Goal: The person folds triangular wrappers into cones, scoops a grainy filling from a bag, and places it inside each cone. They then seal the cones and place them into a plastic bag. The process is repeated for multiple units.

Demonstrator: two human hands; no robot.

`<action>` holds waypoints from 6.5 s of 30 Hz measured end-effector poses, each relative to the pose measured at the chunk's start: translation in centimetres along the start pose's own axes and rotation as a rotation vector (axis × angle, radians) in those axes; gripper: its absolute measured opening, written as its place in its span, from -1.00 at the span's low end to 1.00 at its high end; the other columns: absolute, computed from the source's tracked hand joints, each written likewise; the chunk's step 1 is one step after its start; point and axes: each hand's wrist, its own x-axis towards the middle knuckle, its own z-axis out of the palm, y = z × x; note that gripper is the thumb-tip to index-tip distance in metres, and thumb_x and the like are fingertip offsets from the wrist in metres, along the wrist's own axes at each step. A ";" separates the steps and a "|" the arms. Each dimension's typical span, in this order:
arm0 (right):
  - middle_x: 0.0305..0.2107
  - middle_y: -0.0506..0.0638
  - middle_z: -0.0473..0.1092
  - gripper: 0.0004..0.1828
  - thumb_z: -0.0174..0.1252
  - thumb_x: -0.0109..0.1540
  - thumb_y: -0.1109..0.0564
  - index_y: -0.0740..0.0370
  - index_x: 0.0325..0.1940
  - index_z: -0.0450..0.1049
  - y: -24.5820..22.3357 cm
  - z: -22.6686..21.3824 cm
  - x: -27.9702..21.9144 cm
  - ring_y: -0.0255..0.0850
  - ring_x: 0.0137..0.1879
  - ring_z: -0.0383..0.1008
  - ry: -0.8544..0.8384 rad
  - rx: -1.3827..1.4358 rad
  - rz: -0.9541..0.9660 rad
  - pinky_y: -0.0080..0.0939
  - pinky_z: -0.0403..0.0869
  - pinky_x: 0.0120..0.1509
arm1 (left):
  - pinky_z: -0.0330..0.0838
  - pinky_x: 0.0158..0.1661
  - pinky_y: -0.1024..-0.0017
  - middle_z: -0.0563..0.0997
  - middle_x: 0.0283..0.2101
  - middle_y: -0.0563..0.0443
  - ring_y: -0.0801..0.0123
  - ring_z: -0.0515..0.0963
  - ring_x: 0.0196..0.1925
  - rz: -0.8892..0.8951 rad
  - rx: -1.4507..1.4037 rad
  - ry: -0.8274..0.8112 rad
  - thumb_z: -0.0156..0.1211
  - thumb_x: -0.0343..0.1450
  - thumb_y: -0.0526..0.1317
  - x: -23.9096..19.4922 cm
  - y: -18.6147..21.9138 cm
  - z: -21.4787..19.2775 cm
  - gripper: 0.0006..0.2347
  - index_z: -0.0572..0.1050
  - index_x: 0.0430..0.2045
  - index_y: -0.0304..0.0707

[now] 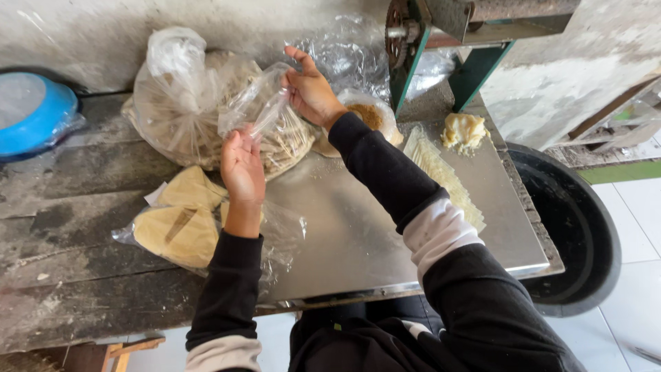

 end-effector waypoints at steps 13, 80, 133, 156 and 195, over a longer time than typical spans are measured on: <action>-0.10 0.00 0.44 -0.53 -0.15 0.51 -0.09 0.23 0.40 0.13 -16.2 -3.4 -25.6 -0.33 -0.05 0.47 0.126 -0.855 -0.121 -0.30 0.46 0.05 | 0.26 0.18 0.05 0.55 0.01 -0.07 0.10 0.52 0.10 0.889 1.517 -0.129 0.30 0.51 -0.09 -9.8 0.1 9.7 -0.67 0.45 0.08 -0.24; -0.25 0.17 0.52 -0.80 0.28 0.15 0.08 0.20 -0.21 0.57 -7.9 -9.5 -10.7 0.08 -0.15 0.59 0.099 -2.194 0.173 0.07 0.54 -0.06 | 0.57 -0.32 0.42 0.68 -0.39 -0.09 0.30 0.68 -0.40 -0.217 1.279 -0.378 0.21 0.37 -0.34 -15.8 -10.2 11.7 -0.94 0.48 -0.38 -0.35; -0.39 0.01 0.48 -0.78 0.06 0.41 0.17 0.40 -0.03 0.51 -6.4 -9.5 -35.5 -0.35 -0.39 0.39 0.664 -0.331 0.100 -0.38 0.39 -0.28 | 0.57 -0.32 0.46 0.70 -0.39 -0.03 0.38 0.71 -0.40 -0.362 1.147 -0.276 0.32 0.27 -0.35 -14.1 -9.8 9.5 -0.77 0.53 -0.22 -0.35; -0.24 0.03 0.55 -0.73 0.05 0.31 0.50 0.32 -0.03 0.55 -5.8 -7.5 -40.9 -0.30 -0.17 0.57 0.281 -1.164 -0.283 -0.32 0.58 -0.05 | 0.54 -0.41 0.52 0.69 -0.30 -0.04 0.48 0.70 -0.35 -0.522 1.039 -0.286 0.37 0.26 -0.37 -13.7 -9.9 9.0 -0.67 0.49 -0.11 -0.35; -0.25 0.17 0.35 -0.84 0.21 0.25 0.16 0.23 -0.18 0.38 -2.4 -4.0 -36.6 0.16 -0.12 0.44 0.509 -1.739 -0.056 0.09 0.42 -0.07 | 0.55 -0.35 0.43 0.66 -0.37 -0.09 0.33 0.67 -0.41 -0.119 1.171 -0.311 0.39 0.31 -0.38 -15.3 -11.8 10.7 -0.73 0.48 -0.17 -0.41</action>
